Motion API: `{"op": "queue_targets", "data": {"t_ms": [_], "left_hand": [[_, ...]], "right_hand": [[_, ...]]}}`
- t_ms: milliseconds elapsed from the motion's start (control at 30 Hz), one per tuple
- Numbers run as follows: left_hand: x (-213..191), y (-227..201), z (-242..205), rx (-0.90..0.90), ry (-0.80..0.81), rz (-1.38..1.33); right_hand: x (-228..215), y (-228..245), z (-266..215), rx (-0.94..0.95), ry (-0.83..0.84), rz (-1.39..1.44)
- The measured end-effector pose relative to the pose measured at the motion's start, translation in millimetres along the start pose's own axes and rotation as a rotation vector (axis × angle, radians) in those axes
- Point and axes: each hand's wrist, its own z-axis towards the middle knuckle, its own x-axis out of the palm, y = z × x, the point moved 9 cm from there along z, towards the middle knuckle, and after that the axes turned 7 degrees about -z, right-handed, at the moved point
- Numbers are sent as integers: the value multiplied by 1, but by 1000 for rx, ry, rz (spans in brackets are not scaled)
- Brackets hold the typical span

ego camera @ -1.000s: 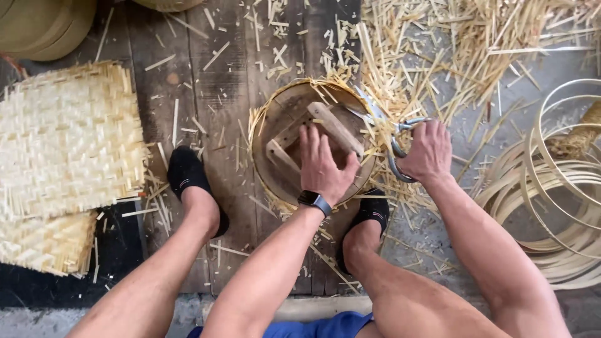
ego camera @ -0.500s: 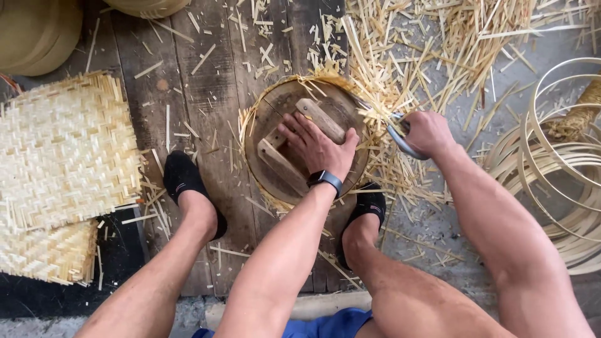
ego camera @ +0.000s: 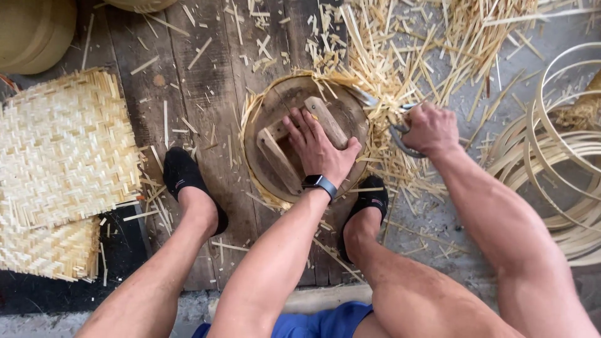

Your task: Assembling and shaping woven bamboo panels into circular trays using a wooden mold and bamboo hoops.

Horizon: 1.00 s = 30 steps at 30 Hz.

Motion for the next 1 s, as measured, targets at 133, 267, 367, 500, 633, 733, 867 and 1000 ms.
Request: {"op": "queue_targets", "data": {"t_ms": [133,267,367,500,633,733,867,1000], "left_hand": [[4,3,-3,61,20,-1],[1,-3,-6,107,32,3],[0,1,-8,131,82,23],[1,8,-11,207,107,15],[-2,4,-15,310,120,9],[-1,2,-17,347,165,3],[2,6,-21,389,303,16],[-2,9,-22,437,376,30]], "right_hand": [[-19,5,-3,-99,-173,-117],[-73,52,-3,-212,-404,-206],[-49,41,17,-75,-63,-92],[-16,9,4,-44,132,-97],[-24,14,6,-124,-177,-91],[-69,48,-4,-221,-526,-196],[-28,26,18,-119,-104,-110],[-18,5,6,-92,32,-148]]}}
